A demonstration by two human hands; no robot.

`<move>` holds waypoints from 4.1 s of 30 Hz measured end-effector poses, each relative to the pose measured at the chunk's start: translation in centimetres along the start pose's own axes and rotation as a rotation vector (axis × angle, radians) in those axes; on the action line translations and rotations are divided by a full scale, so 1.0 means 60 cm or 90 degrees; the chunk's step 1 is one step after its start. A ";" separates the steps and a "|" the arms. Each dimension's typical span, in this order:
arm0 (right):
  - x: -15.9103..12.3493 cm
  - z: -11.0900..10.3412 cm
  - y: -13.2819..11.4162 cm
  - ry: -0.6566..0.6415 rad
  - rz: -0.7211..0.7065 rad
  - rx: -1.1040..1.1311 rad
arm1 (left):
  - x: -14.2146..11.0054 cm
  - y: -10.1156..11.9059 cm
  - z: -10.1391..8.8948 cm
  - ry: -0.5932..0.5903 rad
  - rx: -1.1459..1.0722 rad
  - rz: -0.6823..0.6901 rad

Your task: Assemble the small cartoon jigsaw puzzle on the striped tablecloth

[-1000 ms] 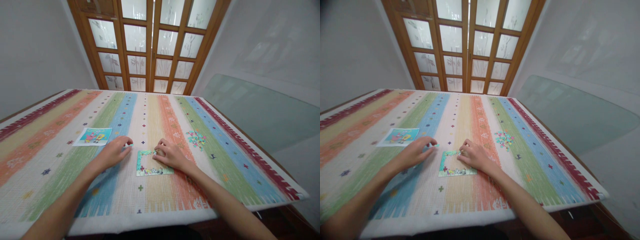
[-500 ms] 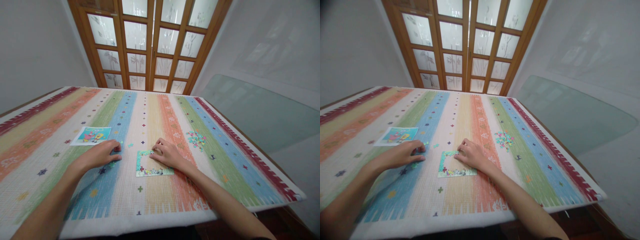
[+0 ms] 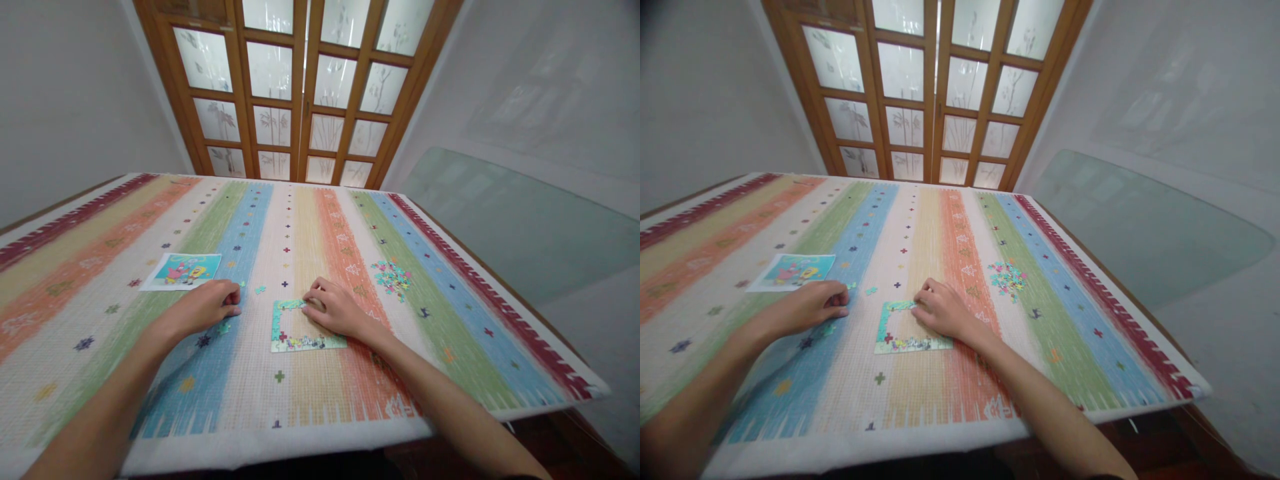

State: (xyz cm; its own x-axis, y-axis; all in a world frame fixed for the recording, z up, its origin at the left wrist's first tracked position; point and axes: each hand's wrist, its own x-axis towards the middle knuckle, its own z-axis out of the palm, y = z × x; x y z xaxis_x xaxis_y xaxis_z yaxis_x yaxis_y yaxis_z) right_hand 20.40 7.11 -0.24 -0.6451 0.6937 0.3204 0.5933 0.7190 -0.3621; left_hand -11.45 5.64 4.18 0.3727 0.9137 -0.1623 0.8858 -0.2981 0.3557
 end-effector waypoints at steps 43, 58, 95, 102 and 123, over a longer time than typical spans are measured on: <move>-0.007 -0.003 -0.007 0.002 -0.014 -0.014 | -0.001 -0.007 0.008 0.020 -0.042 0.099; -0.011 -0.012 -0.009 0.024 -0.016 0.019 | -0.003 0.048 0.001 0.066 -0.226 0.154; -0.018 -0.022 0.011 0.001 0.011 0.011 | 0.025 -0.003 0.022 0.346 -0.002 0.036; -0.016 -0.020 0.003 -0.043 0.043 -0.023 | 0.018 -0.033 0.004 0.294 0.033 -0.015; -0.015 -0.010 0.000 -0.012 0.030 -0.028 | 0.019 -0.044 0.014 0.315 0.079 0.062</move>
State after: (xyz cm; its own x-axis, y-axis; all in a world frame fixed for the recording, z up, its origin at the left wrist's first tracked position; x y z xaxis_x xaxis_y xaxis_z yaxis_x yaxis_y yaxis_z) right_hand 21.29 6.49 0.01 -0.6249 0.7262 0.2866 0.6434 0.6870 -0.3378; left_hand -13.15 7.23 2.29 0.3061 0.8927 0.3308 0.8907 -0.3912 0.2315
